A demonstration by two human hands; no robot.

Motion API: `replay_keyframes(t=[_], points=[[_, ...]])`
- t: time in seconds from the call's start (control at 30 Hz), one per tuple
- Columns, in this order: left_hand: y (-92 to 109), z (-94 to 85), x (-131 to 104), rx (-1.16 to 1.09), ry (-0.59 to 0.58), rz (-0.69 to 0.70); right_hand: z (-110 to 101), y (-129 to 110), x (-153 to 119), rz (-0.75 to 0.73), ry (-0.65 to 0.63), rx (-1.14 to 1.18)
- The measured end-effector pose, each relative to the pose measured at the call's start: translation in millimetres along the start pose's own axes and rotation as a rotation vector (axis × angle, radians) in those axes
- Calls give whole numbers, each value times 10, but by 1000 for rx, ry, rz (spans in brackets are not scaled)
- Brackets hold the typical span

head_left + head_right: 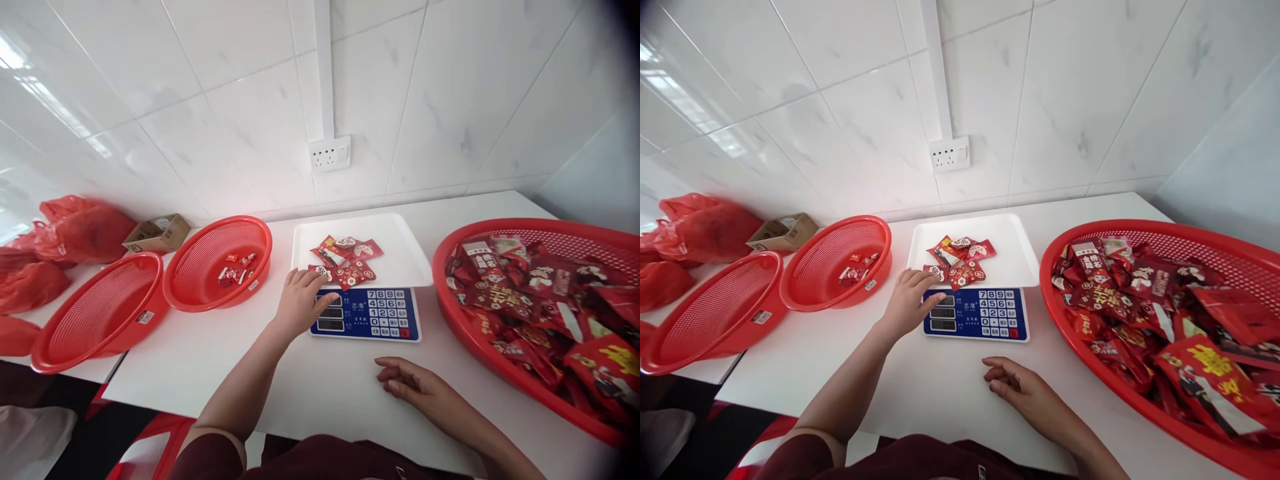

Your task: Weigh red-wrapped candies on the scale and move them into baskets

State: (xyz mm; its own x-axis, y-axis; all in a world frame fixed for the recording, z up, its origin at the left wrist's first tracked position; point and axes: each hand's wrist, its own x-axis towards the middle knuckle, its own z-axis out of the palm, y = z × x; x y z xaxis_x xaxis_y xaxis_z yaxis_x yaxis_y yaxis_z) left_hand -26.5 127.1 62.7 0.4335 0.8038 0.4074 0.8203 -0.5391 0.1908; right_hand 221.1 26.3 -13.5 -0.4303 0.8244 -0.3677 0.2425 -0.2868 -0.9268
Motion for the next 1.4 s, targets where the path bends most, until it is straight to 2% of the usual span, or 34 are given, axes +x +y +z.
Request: replay_keyframes(t=[0.13, 0.2, 0.3, 0.5, 0.57, 0.7, 0.83, 0.97, 1.03, 1.13, 1.23, 1.27, 1.33, 1.4], points=[[61, 82, 107, -99, -43, 13, -1, 7, 8, -18, 2, 22], [91, 103, 187, -134, -29, 7, 1, 26, 19, -28, 4, 45], [125, 120, 382, -92, -24, 27, 8, 64, 43, -41, 13, 86], [77, 240, 839, -60, -289, 149, 22, 68, 39, -51, 31, 104], [35, 307, 921, -68, -327, 163, 30, 60, 20, -54, 58, 87], [1, 402, 987, -61, -248, 149, 57, 70, 4, -77, 120, 12], [27, 354, 968, -25, -187, 143, 66, 122, 27, -77, 137, -48], [-87, 112, 722, 7, -90, 70, 56, 172, 46, -70, 132, -66], [-244, -64, 448, 82, -27, -52, 53, 188, 49, -59, 132, -63], [-568, -334, -123, 243, 33, -290, 51, 224, 56, -47, 136, -45], [-904, -542, -699, 370, 3, -549, 37, 282, 77, -29, 150, -24], [-1001, -591, -851, 394, -34, -595, 29, 302, 87, -18, 155, -16], [-1162, -660, -1059, 431, -93, -630, 11, 335, 107, 6, 157, 1], [-1293, -705, -1150, 464, -107, -644, 0, 354, 120, 23, 159, 18]])
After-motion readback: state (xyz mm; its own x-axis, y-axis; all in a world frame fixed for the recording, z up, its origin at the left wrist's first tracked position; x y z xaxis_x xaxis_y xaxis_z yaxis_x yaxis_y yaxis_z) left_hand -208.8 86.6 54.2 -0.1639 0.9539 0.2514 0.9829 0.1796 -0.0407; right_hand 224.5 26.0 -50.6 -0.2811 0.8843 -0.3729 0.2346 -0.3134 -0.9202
